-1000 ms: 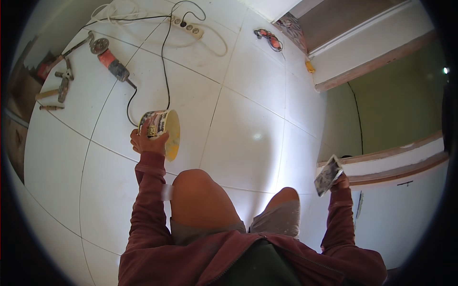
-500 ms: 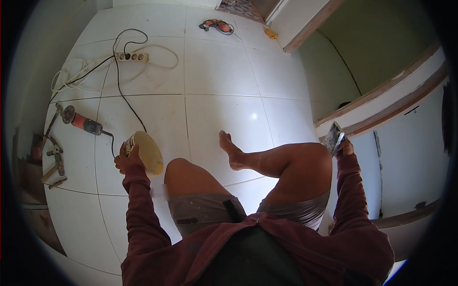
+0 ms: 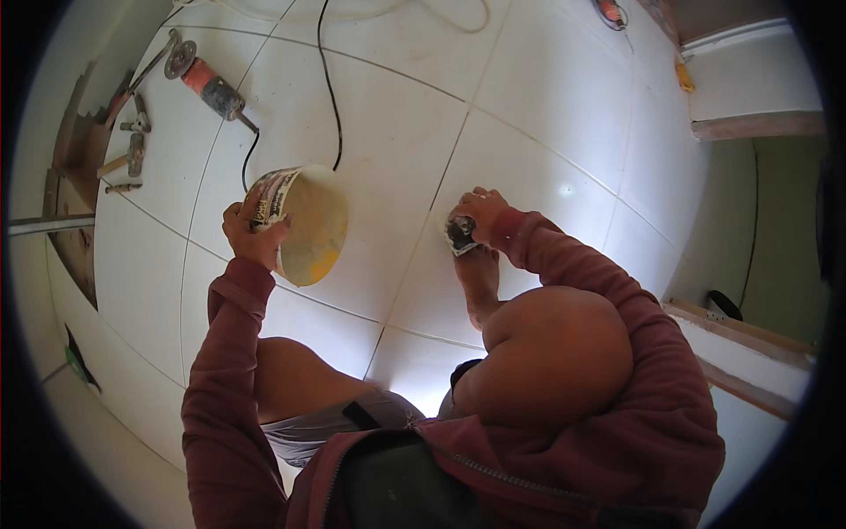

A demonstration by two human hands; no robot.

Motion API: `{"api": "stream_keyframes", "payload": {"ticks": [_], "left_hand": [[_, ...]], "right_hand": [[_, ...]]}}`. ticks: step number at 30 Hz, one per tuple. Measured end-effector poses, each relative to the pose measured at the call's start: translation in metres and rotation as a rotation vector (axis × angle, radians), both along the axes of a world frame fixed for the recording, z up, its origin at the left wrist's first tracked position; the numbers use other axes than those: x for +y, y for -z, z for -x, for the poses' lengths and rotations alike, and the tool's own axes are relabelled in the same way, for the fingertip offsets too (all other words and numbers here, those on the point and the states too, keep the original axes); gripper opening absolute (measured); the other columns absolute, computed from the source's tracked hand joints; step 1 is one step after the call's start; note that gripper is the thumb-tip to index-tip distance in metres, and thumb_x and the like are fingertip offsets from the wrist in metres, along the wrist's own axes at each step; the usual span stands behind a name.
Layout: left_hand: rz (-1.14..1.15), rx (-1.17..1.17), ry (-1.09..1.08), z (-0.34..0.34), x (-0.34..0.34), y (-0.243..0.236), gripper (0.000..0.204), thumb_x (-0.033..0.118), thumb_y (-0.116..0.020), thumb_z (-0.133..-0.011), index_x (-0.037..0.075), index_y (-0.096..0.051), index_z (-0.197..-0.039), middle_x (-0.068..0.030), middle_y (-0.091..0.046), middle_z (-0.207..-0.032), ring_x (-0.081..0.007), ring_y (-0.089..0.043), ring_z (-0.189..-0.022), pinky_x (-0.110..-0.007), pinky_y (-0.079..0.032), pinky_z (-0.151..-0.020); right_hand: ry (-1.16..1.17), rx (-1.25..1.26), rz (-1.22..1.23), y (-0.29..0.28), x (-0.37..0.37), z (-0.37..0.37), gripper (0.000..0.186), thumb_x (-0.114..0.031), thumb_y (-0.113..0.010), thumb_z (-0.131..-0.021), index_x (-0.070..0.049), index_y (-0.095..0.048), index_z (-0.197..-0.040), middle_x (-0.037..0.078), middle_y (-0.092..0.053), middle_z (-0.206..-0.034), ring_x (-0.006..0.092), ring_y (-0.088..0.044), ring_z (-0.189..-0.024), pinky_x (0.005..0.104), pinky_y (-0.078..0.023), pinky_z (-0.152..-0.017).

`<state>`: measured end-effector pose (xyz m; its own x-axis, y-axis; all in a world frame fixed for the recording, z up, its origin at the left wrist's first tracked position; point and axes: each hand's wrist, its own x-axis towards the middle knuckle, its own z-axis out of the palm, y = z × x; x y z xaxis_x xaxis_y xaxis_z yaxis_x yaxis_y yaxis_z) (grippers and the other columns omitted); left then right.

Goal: Apply grout to the joints between floor tiles using a spatula.

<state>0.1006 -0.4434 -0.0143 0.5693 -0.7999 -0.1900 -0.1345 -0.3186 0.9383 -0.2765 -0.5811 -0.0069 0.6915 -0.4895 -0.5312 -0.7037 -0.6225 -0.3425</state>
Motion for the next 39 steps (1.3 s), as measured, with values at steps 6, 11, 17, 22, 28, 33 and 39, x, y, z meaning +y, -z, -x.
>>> {"api": "stream_keyframes", "payload": {"ticks": [6, 11, 17, 22, 28, 33, 39], "left_hand": [[-0.076, -0.301, -0.195, 0.045, -0.009, -0.023, 0.074, 0.008, -0.077, -0.048, 0.003, -0.037, -0.110, -0.0050, -0.046, -0.107, -0.0217, -0.035, -0.102, -0.034, -0.036, -0.090], [0.035, -0.288, -0.245, 0.057, -0.001, -0.024, 0.072, 0.009, -0.076, -0.045, 0.004, -0.049, -0.112, -0.0072, -0.032, -0.109, -0.0231, -0.034, -0.104, -0.037, -0.036, -0.092], [-0.072, -0.446, -0.188, 0.067, 0.003, -0.031, 0.073, 0.013, -0.076, -0.041, 0.007, -0.054, -0.111, -0.0081, -0.032, -0.110, -0.0245, -0.034, -0.104, -0.037, -0.036, -0.091], [-0.132, -0.580, -0.166, 0.071, -0.001, -0.031, 0.068, 0.018, -0.077, -0.041, 0.010, -0.059, -0.107, -0.0084, -0.034, -0.109, -0.0255, -0.033, -0.103, -0.039, -0.037, -0.089], [0.073, -0.392, -0.277, 0.057, 0.009, -0.020, 0.067, 0.010, -0.074, -0.042, 0.012, -0.059, -0.107, -0.0084, -0.034, -0.106, -0.0244, -0.038, -0.099, -0.036, -0.038, -0.088], [0.021, -0.455, -0.245, 0.047, 0.009, -0.015, 0.068, 0.005, -0.073, -0.044, 0.012, -0.057, -0.109, -0.0073, -0.034, -0.104, -0.0225, -0.039, -0.098, -0.036, -0.040, -0.086], [-0.081, -0.608, -0.165, 0.055, 0.006, -0.018, 0.067, 0.012, -0.074, -0.043, 0.011, -0.058, -0.108, -0.0072, -0.035, -0.105, -0.0245, -0.036, -0.100, -0.036, -0.038, -0.086]], "right_hand": [[-0.163, 0.168, 0.000, 0.009, -0.001, -0.022, 0.039, -0.017, -0.064, -0.056, -0.028, -0.062, -0.094, -0.002, -0.054, -0.098, 0.0213, -0.045, -0.103, 0.0394, -0.035, -0.081], [-0.103, -0.017, 0.133, 0.016, -0.020, -0.026, 0.036, -0.016, -0.062, -0.060, -0.026, -0.062, -0.095, -0.002, -0.054, -0.101, 0.0194, -0.046, -0.101, 0.0405, -0.034, -0.081], [-0.076, -0.096, 0.159, 0.018, -0.034, -0.031, 0.032, -0.012, -0.060, -0.057, -0.023, -0.065, -0.087, -0.001, -0.056, -0.090, 0.0194, -0.047, -0.096, 0.0383, -0.033, -0.081], [-0.200, 0.107, 0.069, 0.006, -0.034, -0.032, 0.033, -0.010, -0.058, -0.057, -0.024, -0.065, -0.087, -0.001, -0.056, -0.090, 0.0202, -0.047, -0.096, 0.0389, -0.033, -0.081], [-0.125, 0.087, 0.037, 0.009, -0.026, -0.029, 0.031, -0.013, -0.059, -0.061, -0.023, -0.064, -0.091, 0.001, -0.055, -0.097, 0.0218, -0.046, -0.102, 0.0415, -0.033, -0.083], [0.117, -0.095, 0.046, 0.008, -0.045, -0.044, 0.030, -0.014, -0.059, -0.062, -0.022, -0.063, -0.090, 0.001, -0.055, -0.098, 0.0228, -0.046, -0.103, 0.0426, -0.034, -0.083], [-0.249, 0.148, -0.054, -0.002, -0.025, -0.042, 0.025, -0.016, -0.060, -0.061, -0.022, -0.065, -0.085, 0.001, -0.056, -0.094, 0.0212, -0.046, -0.102, 0.0405, -0.035, -0.080]]}}
